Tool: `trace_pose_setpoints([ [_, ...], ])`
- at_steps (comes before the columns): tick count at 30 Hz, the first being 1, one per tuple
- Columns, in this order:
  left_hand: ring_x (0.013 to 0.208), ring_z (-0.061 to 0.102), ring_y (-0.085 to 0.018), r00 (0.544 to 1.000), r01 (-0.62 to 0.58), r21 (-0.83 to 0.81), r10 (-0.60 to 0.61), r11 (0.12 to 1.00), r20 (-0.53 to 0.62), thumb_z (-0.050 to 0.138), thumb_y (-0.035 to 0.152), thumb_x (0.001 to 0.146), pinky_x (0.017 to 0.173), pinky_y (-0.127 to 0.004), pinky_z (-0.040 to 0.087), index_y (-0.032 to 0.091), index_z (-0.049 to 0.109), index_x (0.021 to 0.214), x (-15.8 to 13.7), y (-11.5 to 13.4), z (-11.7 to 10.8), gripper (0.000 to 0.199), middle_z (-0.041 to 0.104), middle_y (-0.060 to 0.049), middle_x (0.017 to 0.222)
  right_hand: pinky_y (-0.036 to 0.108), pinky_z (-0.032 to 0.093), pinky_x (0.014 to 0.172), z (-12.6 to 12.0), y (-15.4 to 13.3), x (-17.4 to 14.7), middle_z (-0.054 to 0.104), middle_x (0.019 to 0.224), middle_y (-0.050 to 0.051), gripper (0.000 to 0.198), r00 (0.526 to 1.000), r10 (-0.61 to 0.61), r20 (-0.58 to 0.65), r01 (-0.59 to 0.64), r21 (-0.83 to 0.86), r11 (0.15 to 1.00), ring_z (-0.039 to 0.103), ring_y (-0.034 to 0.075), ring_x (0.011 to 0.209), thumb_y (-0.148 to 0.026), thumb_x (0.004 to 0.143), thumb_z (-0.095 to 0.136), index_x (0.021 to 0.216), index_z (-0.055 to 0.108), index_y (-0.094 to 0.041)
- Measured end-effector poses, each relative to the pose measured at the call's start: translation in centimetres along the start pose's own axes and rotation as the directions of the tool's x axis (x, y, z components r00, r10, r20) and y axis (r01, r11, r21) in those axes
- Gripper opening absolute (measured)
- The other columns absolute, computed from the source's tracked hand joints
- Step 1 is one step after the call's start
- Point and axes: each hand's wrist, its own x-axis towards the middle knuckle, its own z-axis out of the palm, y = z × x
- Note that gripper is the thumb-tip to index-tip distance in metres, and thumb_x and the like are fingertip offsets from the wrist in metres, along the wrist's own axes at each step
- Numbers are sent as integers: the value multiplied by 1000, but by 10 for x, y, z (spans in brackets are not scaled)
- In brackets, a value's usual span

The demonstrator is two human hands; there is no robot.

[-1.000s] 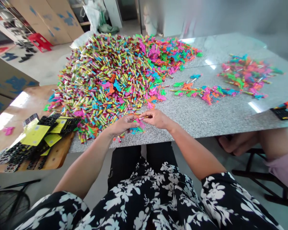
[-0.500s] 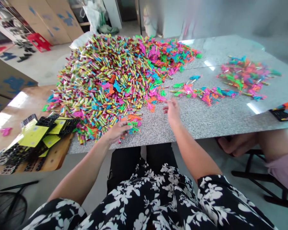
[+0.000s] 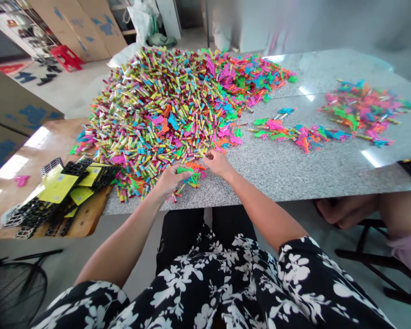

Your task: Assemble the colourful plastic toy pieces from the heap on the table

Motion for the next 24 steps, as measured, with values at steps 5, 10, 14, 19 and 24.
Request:
trace_pose_setpoints([
  [5, 70, 64, -15, 997, 0, -134, 11, 991, 80, 96, 49, 64, 68, -30, 53, 16, 71, 85, 3, 5, 8, 45, 72, -2, 78, 26, 48, 49, 1, -17, -40, 68, 76, -2, 30, 993, -22, 119, -49, 558, 828, 58, 13, 55, -44, 85, 76, 103, 62, -23],
  [10, 73, 68, -17, 983, 70, -212, -31, 975, 180, 99, 48, 63, 68, -34, 61, 16, 71, 94, 2, 12, 16, 52, 73, -2, 83, 25, 45, 45, 5, -30, -56, 58, 63, -7, 35, 992, -2, 128, -85, 669, 739, 50, 11, 49, -52, 82, 80, 95, 67, -23],
  [14, 76, 70, -19, 984, 73, -221, -35, 972, 173, 99, 51, 62, 68, -36, 64, 16, 70, 96, 0, 18, 17, 57, 74, -4, 85, 25, 45, 45, 4, -29, -56, 57, 63, -7, 38, 987, 33, 160, -138, 705, 696, 48, 11, 49, -55, 80, 82, 93, 66, -23],
  [19, 70, 65, -16, 984, 66, -172, -36, 983, 174, 98, 54, 62, 64, -32, 60, 16, 71, 94, 1, 17, 17, 57, 71, -1, 81, 26, 49, 48, 3, -26, -56, 64, 71, -5, 41, 983, -6, 186, -125, 688, 714, 54, 11, 52, -55, 80, 83, 98, 63, -24],
  [24, 59, 54, -10, 983, 14, -93, 3, 996, 184, 94, 54, 68, 56, -25, 46, 16, 72, 88, 1, 14, 16, 48, 66, 1, 73, 27, 52, 52, -1, -24, -57, 65, 73, -4, 42, 978, -81, 191, -64, 650, 757, 58, 12, 55, -57, 83, 82, 102, 65, -24],
])
